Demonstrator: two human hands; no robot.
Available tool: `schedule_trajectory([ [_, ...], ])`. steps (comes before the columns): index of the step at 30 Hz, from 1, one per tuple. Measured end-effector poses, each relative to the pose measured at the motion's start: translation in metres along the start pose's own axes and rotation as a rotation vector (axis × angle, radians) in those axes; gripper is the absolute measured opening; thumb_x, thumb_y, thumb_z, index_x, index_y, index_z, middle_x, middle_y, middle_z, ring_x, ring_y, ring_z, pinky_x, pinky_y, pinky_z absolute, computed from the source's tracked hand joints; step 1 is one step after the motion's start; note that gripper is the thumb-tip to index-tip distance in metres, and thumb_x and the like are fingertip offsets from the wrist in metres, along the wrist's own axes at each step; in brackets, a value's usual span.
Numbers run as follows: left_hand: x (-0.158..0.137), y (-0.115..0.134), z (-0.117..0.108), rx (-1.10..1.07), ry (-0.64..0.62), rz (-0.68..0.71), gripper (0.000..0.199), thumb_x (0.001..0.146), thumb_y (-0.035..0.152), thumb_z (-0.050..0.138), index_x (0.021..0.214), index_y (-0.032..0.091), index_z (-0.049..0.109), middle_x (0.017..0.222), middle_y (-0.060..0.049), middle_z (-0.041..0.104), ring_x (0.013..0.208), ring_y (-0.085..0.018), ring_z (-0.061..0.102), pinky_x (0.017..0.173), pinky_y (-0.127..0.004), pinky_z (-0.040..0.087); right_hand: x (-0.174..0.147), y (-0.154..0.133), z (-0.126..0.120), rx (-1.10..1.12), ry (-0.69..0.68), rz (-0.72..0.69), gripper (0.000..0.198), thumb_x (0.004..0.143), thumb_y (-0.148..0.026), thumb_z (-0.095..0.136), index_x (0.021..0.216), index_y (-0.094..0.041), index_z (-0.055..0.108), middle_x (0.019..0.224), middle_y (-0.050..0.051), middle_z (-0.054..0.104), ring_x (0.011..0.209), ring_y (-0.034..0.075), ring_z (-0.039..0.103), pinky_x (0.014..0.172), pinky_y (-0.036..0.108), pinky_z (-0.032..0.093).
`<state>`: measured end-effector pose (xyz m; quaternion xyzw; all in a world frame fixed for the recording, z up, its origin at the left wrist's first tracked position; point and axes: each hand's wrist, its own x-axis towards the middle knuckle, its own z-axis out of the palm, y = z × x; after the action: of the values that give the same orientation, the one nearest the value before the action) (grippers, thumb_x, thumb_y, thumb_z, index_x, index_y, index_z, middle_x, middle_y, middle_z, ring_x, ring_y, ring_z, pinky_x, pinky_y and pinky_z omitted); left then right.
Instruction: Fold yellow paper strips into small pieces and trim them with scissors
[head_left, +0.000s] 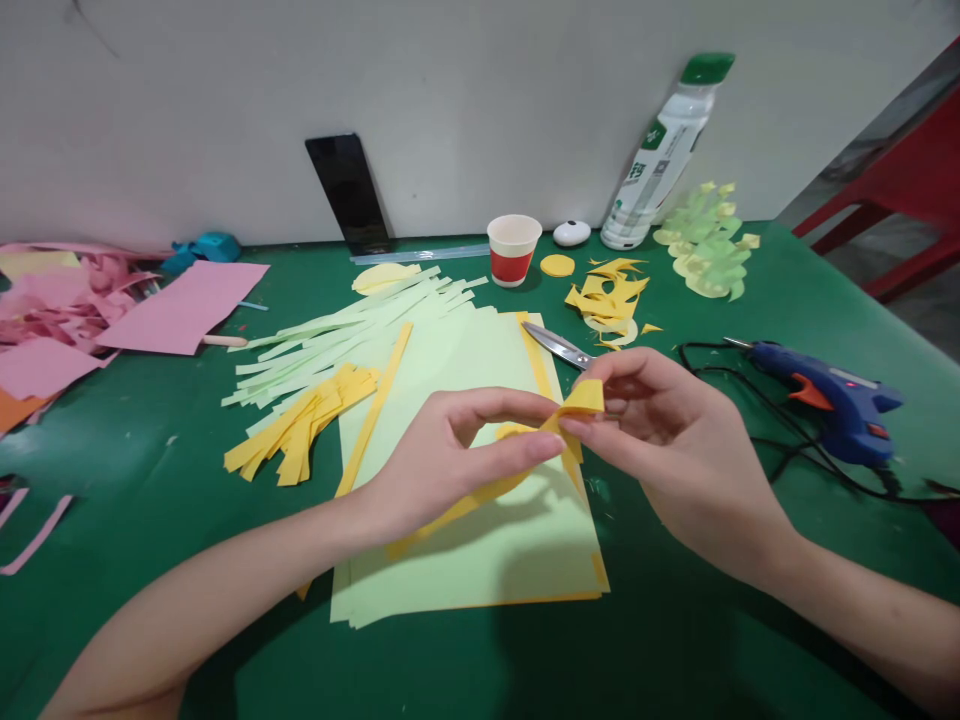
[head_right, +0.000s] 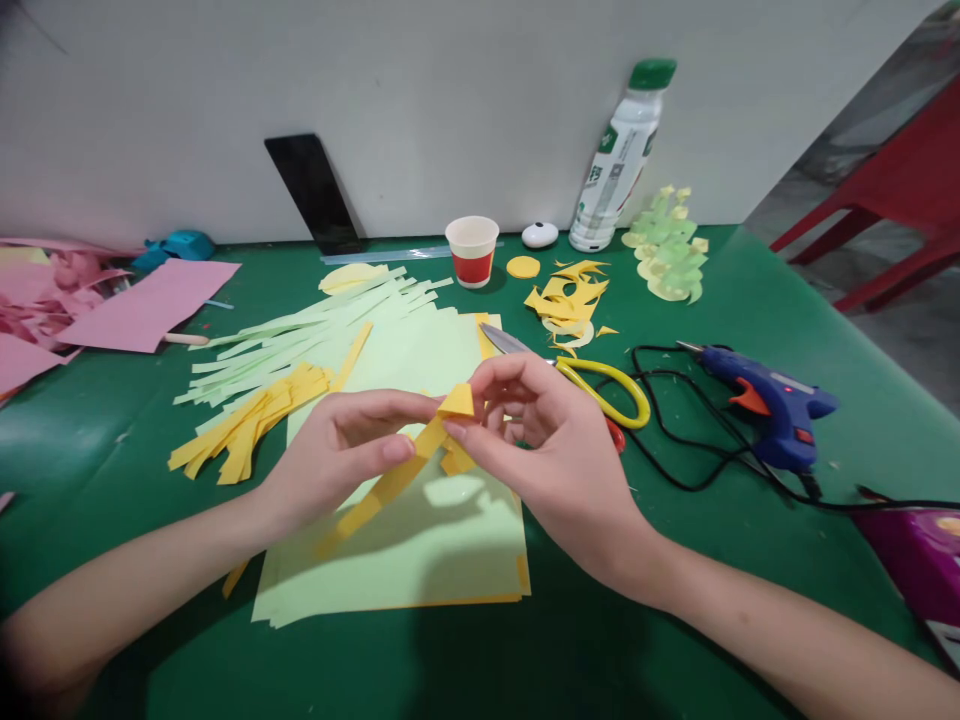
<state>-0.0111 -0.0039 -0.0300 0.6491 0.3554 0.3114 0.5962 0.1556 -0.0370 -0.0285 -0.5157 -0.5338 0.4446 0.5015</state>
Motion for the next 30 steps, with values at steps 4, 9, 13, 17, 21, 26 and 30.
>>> schedule_trajectory([
  [4,0.0007,-0.0003,0.0019,-0.06,0.059,-0.05,0.01,0.075,0.028,0.066,0.079,0.021,0.071,0.083,0.001,0.073,0.072,-0.011,0.065,0.064,-0.018,0.051,-0.0013,-0.0018,0.0013,-0.025,-0.012,-0.015,0.016,0.067,-0.021,0.067,0.076,-0.022,0.054,0.068,-0.002,0.055,0.058,0.011,0.053,0.049,0.021,0.043],
  [9,0.0008,0.0014,0.0012,-0.189,0.09,-0.029,0.001,0.073,0.018,0.068,0.072,0.018,0.068,0.071,0.003,0.069,0.064,-0.007,0.063,0.061,-0.014,0.051,-0.0019,-0.0039,0.0024,-0.084,-0.068,-0.031,0.014,0.068,-0.027,0.064,0.073,-0.02,0.053,0.066,0.0,0.053,0.054,0.011,0.049,0.042,0.021,0.037],
  [13,0.0016,-0.0006,0.0004,-0.214,0.113,0.017,0.007,0.07,0.013,0.069,0.069,0.017,0.063,0.071,0.005,0.064,0.063,-0.004,0.059,0.059,-0.012,0.05,-0.0027,-0.006,0.0041,-0.226,-0.201,-0.064,0.012,0.067,-0.025,0.062,0.068,-0.019,0.052,0.062,-0.002,0.049,0.047,0.008,0.038,0.041,0.022,0.032],
  [17,0.0008,-0.0003,-0.0002,-0.18,0.119,0.008,0.009,0.069,0.012,0.067,0.068,0.016,0.06,0.069,0.005,0.06,0.059,-0.004,0.057,0.053,-0.012,0.048,-0.0044,-0.007,0.0048,-0.326,-0.304,-0.116,0.012,0.074,-0.018,0.049,0.062,-0.018,0.048,0.058,-0.002,0.049,0.048,0.008,0.038,0.043,0.021,0.032],
  [21,0.0005,0.0034,-0.0013,-0.163,0.091,-0.054,0.011,0.073,0.018,0.064,0.065,0.014,0.058,0.058,0.006,0.057,0.047,-0.004,0.055,0.045,-0.014,0.044,-0.005,-0.0079,0.002,-0.223,-0.353,-0.048,0.02,0.077,-0.016,0.045,0.057,-0.019,0.044,0.055,-0.003,0.044,0.05,0.009,0.038,0.043,0.02,0.03],
  [26,0.0026,0.0031,-0.0026,-0.178,0.077,-0.052,0.02,0.076,0.024,0.063,0.061,0.013,0.056,0.051,0.006,0.054,0.042,-0.003,0.053,0.045,-0.014,0.043,-0.0041,-0.0053,-0.0037,0.05,-0.415,0.106,0.024,0.082,-0.023,0.046,0.059,-0.019,0.046,0.055,-0.004,0.04,0.048,0.008,0.033,0.042,0.021,0.026],
  [30,0.0025,0.0021,-0.0007,-0.263,0.073,-0.058,0.019,0.073,0.018,0.063,0.059,0.014,0.052,0.052,0.007,0.056,0.04,-0.004,0.054,0.043,-0.014,0.043,-0.0027,-0.0017,-0.0017,0.13,-0.414,0.111,0.011,0.082,-0.023,0.048,0.073,-0.021,0.056,0.069,-0.002,0.051,0.054,0.008,0.044,0.046,0.02,0.034],
])
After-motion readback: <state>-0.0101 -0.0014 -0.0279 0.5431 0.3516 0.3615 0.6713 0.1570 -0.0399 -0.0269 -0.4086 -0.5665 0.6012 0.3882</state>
